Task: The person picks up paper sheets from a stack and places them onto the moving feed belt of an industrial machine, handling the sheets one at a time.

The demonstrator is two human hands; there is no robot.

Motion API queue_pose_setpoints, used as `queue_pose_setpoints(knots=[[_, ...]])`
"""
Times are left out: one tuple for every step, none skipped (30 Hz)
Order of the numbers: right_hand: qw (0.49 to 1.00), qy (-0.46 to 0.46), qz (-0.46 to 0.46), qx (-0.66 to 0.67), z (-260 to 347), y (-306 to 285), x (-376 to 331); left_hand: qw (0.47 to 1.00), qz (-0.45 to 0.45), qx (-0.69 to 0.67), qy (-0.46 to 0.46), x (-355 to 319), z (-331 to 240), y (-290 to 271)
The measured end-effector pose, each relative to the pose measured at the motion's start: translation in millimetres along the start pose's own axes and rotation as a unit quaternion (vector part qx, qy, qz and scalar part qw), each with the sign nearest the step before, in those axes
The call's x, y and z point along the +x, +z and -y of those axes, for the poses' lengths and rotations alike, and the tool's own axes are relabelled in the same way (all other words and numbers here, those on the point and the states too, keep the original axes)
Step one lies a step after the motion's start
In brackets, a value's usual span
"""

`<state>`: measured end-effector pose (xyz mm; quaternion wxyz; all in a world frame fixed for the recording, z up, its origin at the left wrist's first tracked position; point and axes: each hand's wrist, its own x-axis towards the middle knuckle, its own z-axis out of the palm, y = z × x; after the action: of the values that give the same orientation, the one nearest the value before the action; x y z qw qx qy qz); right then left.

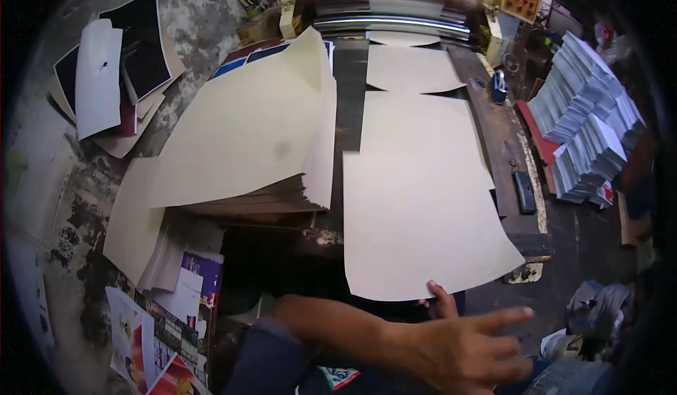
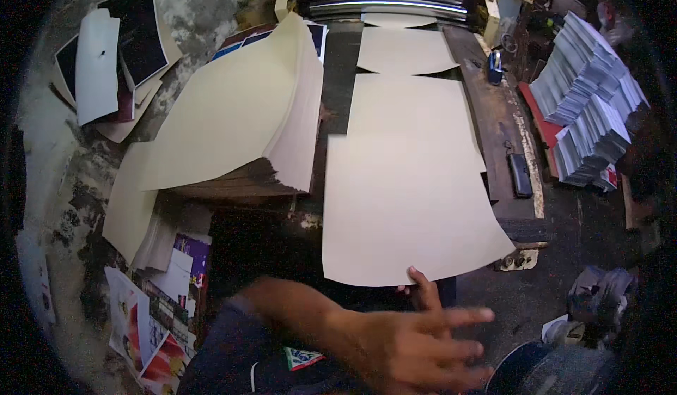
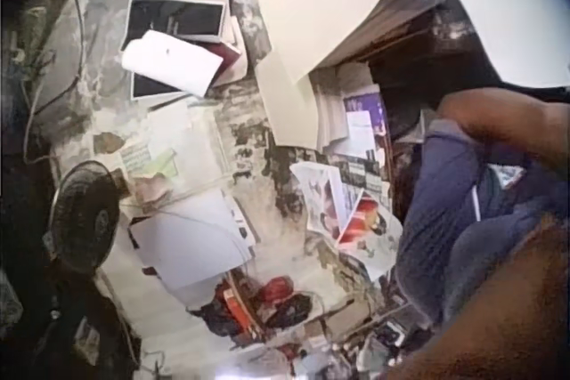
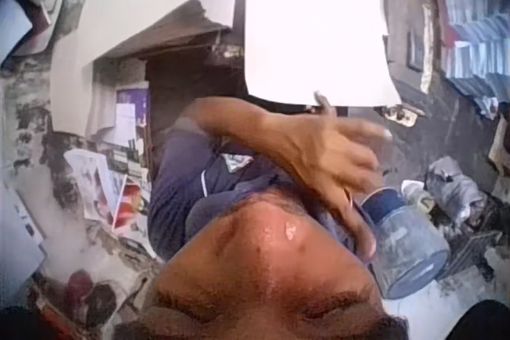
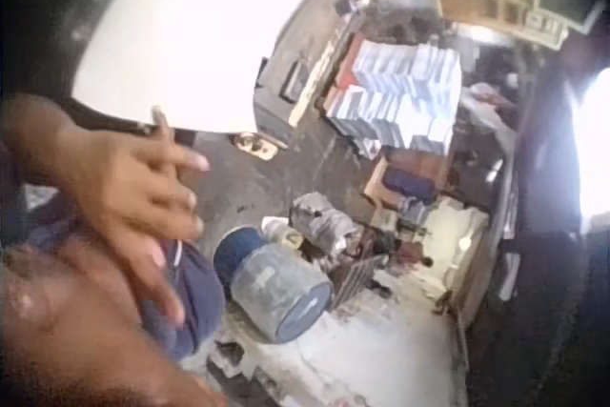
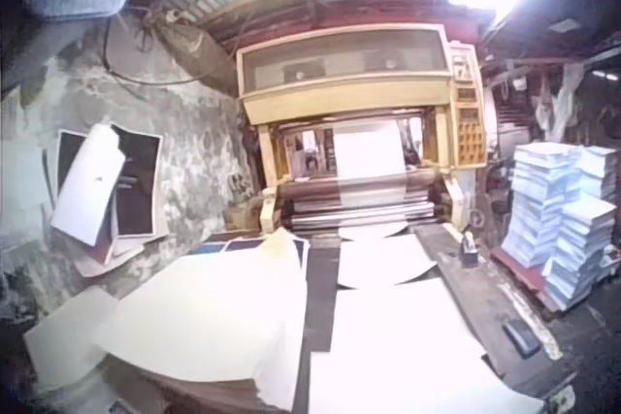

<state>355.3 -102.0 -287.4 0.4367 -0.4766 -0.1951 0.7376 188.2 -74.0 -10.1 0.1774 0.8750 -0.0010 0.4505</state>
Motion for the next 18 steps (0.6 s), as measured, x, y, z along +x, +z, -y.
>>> queue_pose_setpoints(knots=[[1.000, -0.015, 0.005, -0.013, -11.9, -1.2, -0.6, 0.999, -0.018, -0.017, 0.046, 10.3, -5.3, 5.6], [1.000, -0.012, 0.002, -0.012, -17.5, 1.9, -4.9, 0.994, -0.037, -0.038, 0.094, 18.0, -6.8, 13.3], [1.000, -0.018, -0.003, -0.023, -23.7, 6.2, -10.1, 0.991, -0.048, -0.052, 0.118, 23.8, -5.9, 25.5], [0.999, -0.023, -0.009, -0.033, -29.2, 8.9, -14.9, 0.986, -0.058, -0.066, 0.142, 29.5, -4.5, 37.7], [0.999, -0.015, 0.001, -0.039, -33.9, 4.8, -17.9, 0.974, -0.156, -0.052, 0.154, 39.1, -3.7, 49.0], [0.999, -0.016, -0.006, -0.037, -37.9, 0.3, -24.1, 0.964, -0.205, -0.048, 0.160, 39.4, -4.8, 53.7], [0.999, 0.034, -0.025, -0.025, -34.6, 10.9, -31.9, 0.955, -0.248, -0.027, 0.158, 43.4, -9.3, 51.7], [0.995, 0.087, -0.043, -0.015, -37.5, 14.9, -36.9, 0.974, -0.173, -0.011, 0.145, 46.2, -15.0, 36.4], [0.996, 0.089, -0.013, -0.002, -45.5, 12.1, -37.5, 0.982, -0.134, 0.002, 0.131, 46.1, -17.3, 35.4], [0.995, 0.101, 0.003, -0.003, -58.7, 6.0, -33.0, 0.989, -0.092, 0.019, 0.115, 45.4, -18.2, 33.7], [0.996, 0.086, -0.023, -0.012, -49.7, 8.1, -40.9, 0.983, -0.126, 0.012, 0.134, 47.3, -13.7, 45.0], [0.996, 0.077, -0.044, -0.016, -42.7, 10.9, -46.4, 0.978, -0.147, 0.001, 0.146, 45.3, -9.9, 52.1], [0.996, 0.069, -0.054, -0.024, -32.5, 16.7, -51.7, 0.974, -0.166, 0.002, 0.155, 45.1, -9.1, 58.0], [0.996, 0.061, -0.058, -0.043, -23.3, 26.8, -53.1, 0.961, -0.240, -0.037, 0.130, 44.0, -7.9, 60.1], [0.995, 0.053, -0.060, -0.062, -18.2, 31.8, -52.5, 0.953, -0.275, -0.054, 0.115, 42.2, -6.1, 62.2], [0.995, 0.049, -0.064, -0.060, -21.1, 22.0, -47.2, 0.941, -0.311, -0.080, 0.106, 42.7, -4.3, 66.4], [0.997, 0.059, -0.036, -0.024, -29.8, 11.5, -37.2, 0.946, -0.309, -0.028, 0.099, 40.7, -3.2, 67.8], [0.998, 0.069, -0.007, 0.011, -37.9, 0.8, -30.3, 0.947, -0.306, 0.001, 0.093, 41.6, -3.8, 70.0]])
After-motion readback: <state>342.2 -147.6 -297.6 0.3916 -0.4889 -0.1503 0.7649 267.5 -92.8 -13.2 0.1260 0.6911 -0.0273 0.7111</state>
